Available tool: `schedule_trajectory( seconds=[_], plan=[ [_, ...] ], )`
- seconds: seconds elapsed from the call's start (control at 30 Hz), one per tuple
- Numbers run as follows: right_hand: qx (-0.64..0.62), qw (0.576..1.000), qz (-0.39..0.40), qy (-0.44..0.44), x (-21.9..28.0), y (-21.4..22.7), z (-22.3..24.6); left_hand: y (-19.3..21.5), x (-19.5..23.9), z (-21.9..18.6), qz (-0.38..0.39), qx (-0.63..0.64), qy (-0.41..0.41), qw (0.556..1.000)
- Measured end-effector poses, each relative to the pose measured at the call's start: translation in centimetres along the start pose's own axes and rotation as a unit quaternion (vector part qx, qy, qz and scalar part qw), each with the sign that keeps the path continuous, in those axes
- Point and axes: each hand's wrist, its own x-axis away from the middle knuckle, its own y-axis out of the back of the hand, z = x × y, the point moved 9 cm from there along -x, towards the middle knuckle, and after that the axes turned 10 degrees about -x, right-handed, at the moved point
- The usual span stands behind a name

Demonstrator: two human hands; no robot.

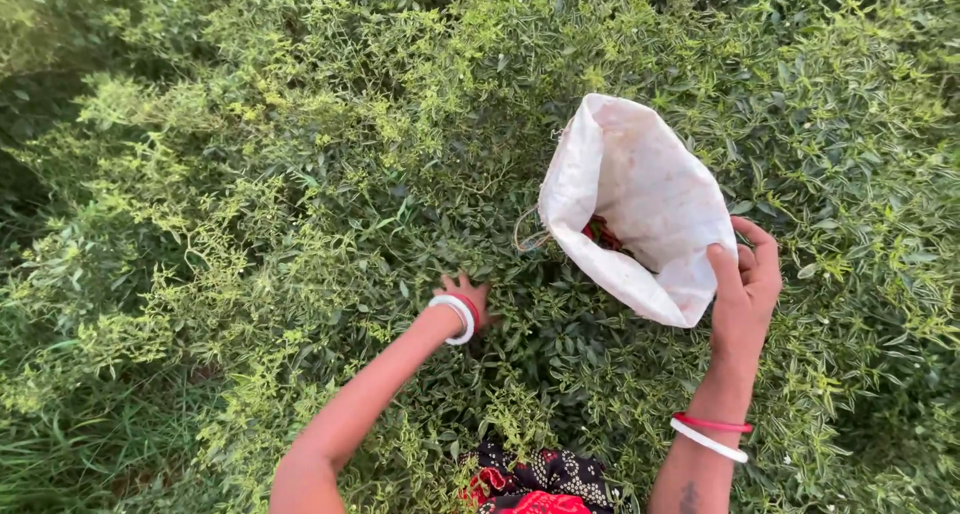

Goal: Harvesting chili peppers from bushes into a white sack.

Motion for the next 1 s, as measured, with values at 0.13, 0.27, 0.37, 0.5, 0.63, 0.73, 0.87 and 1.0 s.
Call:
schedule_trajectory(
  seconds=[0.13, 0.27, 0.37, 0.5, 0.63, 0.73, 0.87, 1.0],
  plan=[
    [0.01, 1.0, -0.004, -0.007, 0.0, -0.3, 0.1, 4.3, -0.2, 1.1, 0.041, -0.104, -0.047, 0.993],
    [0.025, 0.999, -0.021, -0.015, 0.1, -0.2, 0.1, 13.9, 1.4, -0.3, -0.075, -0.079, -0.109, 0.988],
    [0.018, 0.999, -0.029, -0.018, 0.3, 0.3, 0.0, 22.2, 2.4, -0.9, -0.202, -0.01, -0.098, 0.974],
    [0.0, 0.999, -0.037, -0.02, 0.4, 0.7, -0.3, 26.4, -2.2, -2.1, -0.326, 0.022, -0.124, 0.937],
    [-0.006, 0.999, -0.038, -0.021, 0.4, 0.6, -0.5, 27.1, -9.7, -6.2, -0.481, -0.079, -0.179, 0.855],
    [0.006, 0.999, -0.041, -0.019, 0.7, 0.6, -0.1, 24.3, -15.5, -9.2, -0.522, -0.225, -0.232, 0.789],
    [0.02, 0.996, -0.083, -0.035, 1.1, 2.0, -0.2, 21.7, -21.2, -5.0, -0.289, -0.443, -0.163, 0.833],
    [-0.003, 0.994, -0.107, -0.034, 1.1, 4.0, -0.8, 23.5, -19.5, -0.5, -0.286, -0.575, -0.102, 0.76]
  ],
)
